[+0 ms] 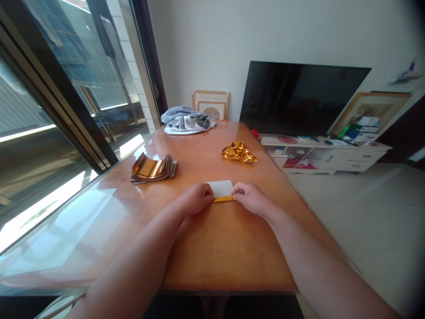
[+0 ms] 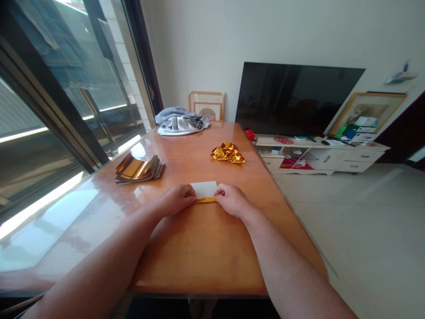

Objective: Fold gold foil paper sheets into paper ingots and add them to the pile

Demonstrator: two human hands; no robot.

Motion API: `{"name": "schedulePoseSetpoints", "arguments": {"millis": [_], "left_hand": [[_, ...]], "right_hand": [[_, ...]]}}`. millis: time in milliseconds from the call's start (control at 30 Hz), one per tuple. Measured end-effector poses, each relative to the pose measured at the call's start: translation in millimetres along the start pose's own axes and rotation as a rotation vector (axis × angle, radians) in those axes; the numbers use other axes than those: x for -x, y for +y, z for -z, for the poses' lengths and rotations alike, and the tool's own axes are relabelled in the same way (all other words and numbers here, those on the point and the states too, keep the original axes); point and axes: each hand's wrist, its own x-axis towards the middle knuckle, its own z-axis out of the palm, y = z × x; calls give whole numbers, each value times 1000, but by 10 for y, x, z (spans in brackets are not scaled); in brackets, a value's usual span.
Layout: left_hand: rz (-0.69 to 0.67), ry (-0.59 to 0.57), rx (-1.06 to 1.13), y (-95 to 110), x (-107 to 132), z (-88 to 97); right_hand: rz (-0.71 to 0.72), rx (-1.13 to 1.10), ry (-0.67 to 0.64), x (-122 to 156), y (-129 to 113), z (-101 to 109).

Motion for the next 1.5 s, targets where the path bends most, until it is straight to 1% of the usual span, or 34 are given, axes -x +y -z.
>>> {"name": "schedulePoseSetpoints", "arguments": {"millis": [200,500,733,800,933,1100,1233,1400,1500], "left_hand": [[-25,21,-22,5,7,-14],[-40,25,-46,17,20,-16],[-56,19,-83,83,58,31],[-93,33,-123,88,72,40],[-234,86,-236,87,96,37],[-360,68,-367,181,151,20],[-405,42,-471,268,183,-12],[-448,12,-528,283,169,-29],[-451,2,-544,293,166,-21]], "right_hand": [[-4,-2,16,-10,-2,-3],[23,42,39,-45,89,-44],[29,72,47,-61,107,-46],[27,74,48,-65,103,-44],[26,75,57,-60,83,-39],[25,72,56,-39,43,-21],[13,90,53,-39,38,-20],[22,148,59,-43,61,-34],[18,217,69,-27,68,12]]}}
